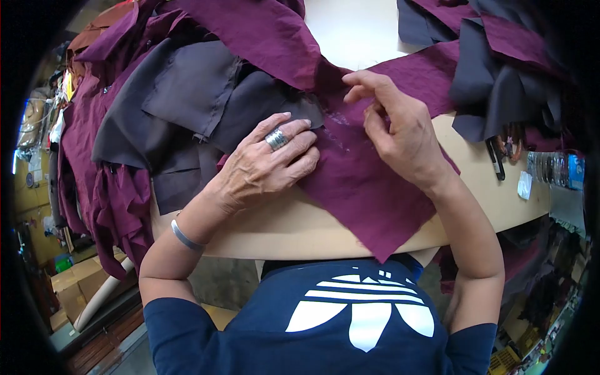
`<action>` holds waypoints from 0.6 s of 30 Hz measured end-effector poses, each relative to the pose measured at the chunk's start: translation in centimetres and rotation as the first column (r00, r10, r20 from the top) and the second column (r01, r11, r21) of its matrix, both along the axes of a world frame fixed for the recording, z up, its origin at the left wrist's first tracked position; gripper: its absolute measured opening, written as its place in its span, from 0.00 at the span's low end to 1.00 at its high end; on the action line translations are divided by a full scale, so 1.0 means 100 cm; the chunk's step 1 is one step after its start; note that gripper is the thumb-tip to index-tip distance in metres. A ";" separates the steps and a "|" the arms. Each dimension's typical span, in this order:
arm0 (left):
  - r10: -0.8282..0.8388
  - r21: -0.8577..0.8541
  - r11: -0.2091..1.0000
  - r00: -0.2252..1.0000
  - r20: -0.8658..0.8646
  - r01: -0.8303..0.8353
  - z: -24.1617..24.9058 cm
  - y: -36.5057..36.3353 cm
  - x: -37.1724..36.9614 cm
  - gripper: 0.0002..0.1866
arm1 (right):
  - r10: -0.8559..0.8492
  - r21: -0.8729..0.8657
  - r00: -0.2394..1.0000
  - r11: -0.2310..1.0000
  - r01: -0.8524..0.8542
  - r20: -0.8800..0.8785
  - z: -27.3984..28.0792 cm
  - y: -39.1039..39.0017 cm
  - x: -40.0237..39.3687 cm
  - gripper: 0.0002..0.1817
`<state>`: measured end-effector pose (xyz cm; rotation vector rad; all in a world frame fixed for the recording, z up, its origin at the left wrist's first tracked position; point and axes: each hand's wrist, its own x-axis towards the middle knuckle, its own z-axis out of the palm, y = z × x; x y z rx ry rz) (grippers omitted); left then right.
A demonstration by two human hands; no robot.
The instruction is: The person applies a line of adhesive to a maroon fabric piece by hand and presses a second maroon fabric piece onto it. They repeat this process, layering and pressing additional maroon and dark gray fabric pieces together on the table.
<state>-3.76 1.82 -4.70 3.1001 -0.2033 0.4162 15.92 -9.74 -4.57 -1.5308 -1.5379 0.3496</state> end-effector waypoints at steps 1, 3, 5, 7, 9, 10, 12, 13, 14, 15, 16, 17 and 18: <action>0.029 -0.037 0.999 0.999 0.035 -0.028 -0.003 -0.001 0.001 0.15 | 0.036 -0.027 0.996 0.999 -0.038 -0.079 0.002 -0.001 -0.005 0.23; 0.086 -0.110 0.991 0.991 0.100 -0.075 -0.010 0.000 0.002 0.17 | 0.084 -0.024 0.982 0.996 -0.090 -0.171 -0.006 0.003 -0.009 0.22; 0.168 -0.164 0.975 0.981 0.102 -0.150 -0.011 -0.002 0.003 0.17 | 0.100 0.008 0.978 0.995 -0.100 -0.183 -0.021 0.005 -0.010 0.22; 0.199 -0.129 0.974 0.977 0.076 -0.188 -0.011 0.001 0.002 0.13 | 0.087 -0.026 0.974 0.995 -0.094 -0.207 -0.024 0.003 -0.007 0.23; 0.104 -0.084 0.992 0.990 0.097 -0.096 -0.013 0.010 0.000 0.12 | 0.093 -0.033 0.973 0.994 -0.102 -0.212 -0.026 0.002 -0.006 0.24; 0.054 -0.061 0.997 0.993 0.106 -0.048 -0.013 0.012 0.000 0.12 | 0.105 -0.025 0.973 0.993 -0.112 -0.204 -0.027 0.001 -0.007 0.25; 0.105 -0.079 0.992 0.991 0.087 -0.098 -0.015 0.010 0.000 0.09 | 0.126 -0.003 0.980 0.992 -0.128 -0.155 -0.028 0.001 -0.007 0.25; 0.130 -0.103 0.987 0.988 0.079 -0.122 -0.016 0.010 0.002 0.08 | 0.136 0.011 0.984 0.991 -0.136 -0.115 -0.028 0.002 -0.007 0.25; 0.155 -0.127 0.981 0.985 0.070 -0.145 -0.016 0.009 0.002 0.07 | 0.145 0.025 0.986 0.989 -0.144 -0.075 -0.029 0.002 -0.007 0.25; 0.173 -0.147 0.976 0.983 0.062 -0.162 -0.016 0.009 0.002 0.07 | 0.144 0.017 0.989 0.990 -0.143 -0.035 -0.029 0.002 -0.008 0.25; 0.191 -0.167 0.969 0.980 0.054 -0.179 -0.016 0.009 0.002 0.08 | 0.143 0.008 0.990 0.990 -0.143 0.007 -0.029 0.001 -0.008 0.25; 0.208 -0.187 0.963 0.977 0.047 -0.196 -0.016 0.010 0.002 0.08 | 0.141 0.000 0.989 0.990 -0.141 0.050 -0.029 0.001 -0.008 0.24; 0.172 -0.174 0.971 0.984 0.046 -0.162 -0.014 0.011 0.002 0.08 | 0.155 -0.018 0.984 0.988 -0.154 0.082 -0.028 0.000 -0.008 0.23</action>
